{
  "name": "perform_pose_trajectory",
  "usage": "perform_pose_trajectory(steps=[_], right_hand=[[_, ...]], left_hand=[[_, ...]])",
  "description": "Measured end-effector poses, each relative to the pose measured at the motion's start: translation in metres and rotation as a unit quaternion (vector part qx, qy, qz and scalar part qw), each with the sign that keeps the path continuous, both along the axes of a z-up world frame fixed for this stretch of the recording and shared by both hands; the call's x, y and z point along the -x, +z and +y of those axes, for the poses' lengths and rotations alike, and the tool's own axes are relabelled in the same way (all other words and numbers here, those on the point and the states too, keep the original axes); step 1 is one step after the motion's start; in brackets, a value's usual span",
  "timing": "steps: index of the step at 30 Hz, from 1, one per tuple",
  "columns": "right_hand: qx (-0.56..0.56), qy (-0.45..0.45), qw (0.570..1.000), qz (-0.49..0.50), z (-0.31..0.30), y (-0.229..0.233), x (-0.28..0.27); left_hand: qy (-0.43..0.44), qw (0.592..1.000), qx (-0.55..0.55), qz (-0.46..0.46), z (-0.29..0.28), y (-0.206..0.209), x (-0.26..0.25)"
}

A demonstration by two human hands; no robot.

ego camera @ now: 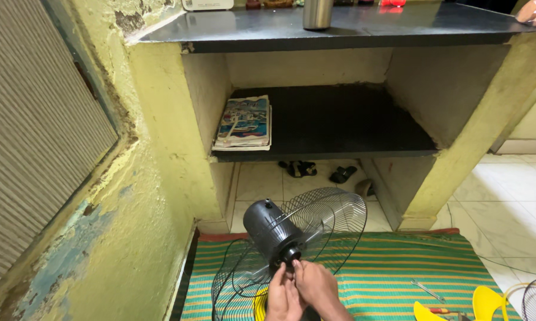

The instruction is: The person assembles a table fan by attaching the front wire cage to the motor housing and tightening the central nut. They use an Allen key to secure the cage and then manually tighten the nut to complete the assembly.

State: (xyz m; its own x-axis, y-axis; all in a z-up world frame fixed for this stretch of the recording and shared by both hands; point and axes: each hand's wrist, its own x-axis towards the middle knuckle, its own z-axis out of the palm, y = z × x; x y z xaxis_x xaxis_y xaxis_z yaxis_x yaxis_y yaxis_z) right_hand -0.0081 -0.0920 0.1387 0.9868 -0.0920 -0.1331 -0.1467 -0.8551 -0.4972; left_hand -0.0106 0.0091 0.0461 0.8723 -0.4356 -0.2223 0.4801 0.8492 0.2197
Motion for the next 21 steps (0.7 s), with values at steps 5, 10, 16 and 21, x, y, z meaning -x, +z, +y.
perform_pose_trajectory(steps=[5, 10, 16, 21], right_hand=[[0.011, 0.014, 1.0, 0.015, -0.001, -0.003, -0.008], [0.048, 0.039, 0.998, -0.011, -0.003, -0.013, -0.012], [0.054, 0.054, 0.996, -0.038, -0.002, -0.01, -0.009], [0.055, 0.055, 0.996, -0.039, 0.002, -0.006, -0.006]], left_hand=[[0.031, 0.998, 0.046, -0.001, -0.004, 0.018, 0.004], [0.033, 0.999, 0.011, -0.02, -0.007, 0.028, 0.004], [0.072, 0.994, 0.063, -0.043, -0.016, 0.015, 0.001], [0.152, 0.984, 0.078, 0.057, -0.026, -0.025, -0.012]])
